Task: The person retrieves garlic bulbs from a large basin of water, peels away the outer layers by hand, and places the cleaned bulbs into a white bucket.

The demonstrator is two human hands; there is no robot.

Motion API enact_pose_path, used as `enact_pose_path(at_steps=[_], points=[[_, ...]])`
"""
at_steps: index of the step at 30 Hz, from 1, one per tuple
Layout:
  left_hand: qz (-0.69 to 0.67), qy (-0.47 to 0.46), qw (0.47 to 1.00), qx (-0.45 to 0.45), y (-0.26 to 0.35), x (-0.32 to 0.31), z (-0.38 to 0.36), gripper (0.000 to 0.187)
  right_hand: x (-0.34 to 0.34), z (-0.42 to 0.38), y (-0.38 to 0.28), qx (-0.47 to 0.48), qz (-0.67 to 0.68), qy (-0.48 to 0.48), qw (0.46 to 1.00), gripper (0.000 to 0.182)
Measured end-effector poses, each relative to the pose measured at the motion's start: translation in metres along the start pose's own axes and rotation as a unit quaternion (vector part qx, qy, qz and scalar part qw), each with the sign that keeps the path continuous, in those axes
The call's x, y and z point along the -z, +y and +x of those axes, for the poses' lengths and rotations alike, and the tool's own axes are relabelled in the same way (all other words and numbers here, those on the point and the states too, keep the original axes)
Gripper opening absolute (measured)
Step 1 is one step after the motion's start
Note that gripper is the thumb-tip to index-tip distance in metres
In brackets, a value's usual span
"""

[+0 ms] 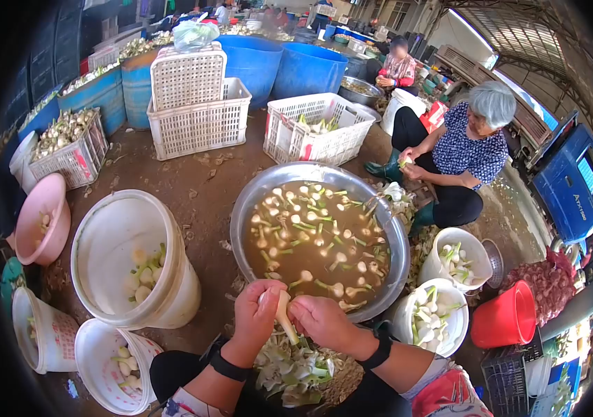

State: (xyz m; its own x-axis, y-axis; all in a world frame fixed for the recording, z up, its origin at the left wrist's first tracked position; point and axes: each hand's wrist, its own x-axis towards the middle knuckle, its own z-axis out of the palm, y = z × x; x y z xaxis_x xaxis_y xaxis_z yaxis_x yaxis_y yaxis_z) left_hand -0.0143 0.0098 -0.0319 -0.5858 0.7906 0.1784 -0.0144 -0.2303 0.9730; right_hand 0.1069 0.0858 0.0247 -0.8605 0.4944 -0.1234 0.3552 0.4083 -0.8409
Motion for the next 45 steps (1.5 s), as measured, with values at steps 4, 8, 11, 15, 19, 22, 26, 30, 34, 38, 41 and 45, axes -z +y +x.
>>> enact_pose_path(at_steps=[4,8,11,15,19,22,26,30,34,38,41,45], points=[[-0.159,0.081,0.984,0.028,0.009,-0.012,-0.004,0.02,-0.006,-0.006,0.005,-0.179,0.338,-0.052,0.922,0.031],[-0.042,0.069,0.996,-0.025,-0.002,-0.012,-0.002,0.022,-0.009,-0.01,0.019,-0.141,0.422,-0.096,0.89,0.032],[0.076,0.11,0.986,-0.096,-0.013,-0.011,0.001,0.025,0.016,0.015,0.035,-0.124,0.148,-0.035,0.981,0.031],[-0.044,0.132,0.981,0.137,-0.037,-0.005,-0.002,0.029,0.028,0.059,0.128,-0.112,-0.33,0.043,0.936,0.023],[-0.096,0.016,0.975,0.2,-0.028,-0.01,-0.002,0.019,0.0,0.074,0.259,-0.21,-0.407,0.038,0.888,0.025],[-0.156,0.045,0.957,0.239,-0.036,-0.01,0.007,0.015,-0.03,0.077,0.313,-0.163,-0.482,-0.088,0.857,0.021],[-0.162,0.058,0.944,0.281,-0.045,-0.008,0.022,0.016,0.011,0.103,0.237,-0.12,-0.494,-0.058,0.859,0.018],[-0.22,0.165,0.884,0.378,-0.036,-0.019,0.037,0.023,0.045,0.095,0.133,-0.04,-0.426,0.005,0.904,0.018],[-0.376,0.154,0.822,0.399,-0.04,-0.026,0.037,0.022,0.031,0.044,0.05,0.115,-0.317,0.041,0.941,0.018],[-0.403,0.102,0.846,0.335,-0.038,-0.022,0.029,0.02,0.01,0.008,0.021,0.113,-0.255,0.049,0.959,0.02],[-0.447,0.025,0.845,0.293,-0.032,-0.021,0.02,0.024,0.009,-0.012,0.014,0.084,-0.213,0.07,0.971,0.023],[-0.502,-0.003,0.818,0.281,-0.009,-0.021,0.013,0.022,0.016,-0.032,0.007,0.011,-0.127,0.099,0.987,0.026]])
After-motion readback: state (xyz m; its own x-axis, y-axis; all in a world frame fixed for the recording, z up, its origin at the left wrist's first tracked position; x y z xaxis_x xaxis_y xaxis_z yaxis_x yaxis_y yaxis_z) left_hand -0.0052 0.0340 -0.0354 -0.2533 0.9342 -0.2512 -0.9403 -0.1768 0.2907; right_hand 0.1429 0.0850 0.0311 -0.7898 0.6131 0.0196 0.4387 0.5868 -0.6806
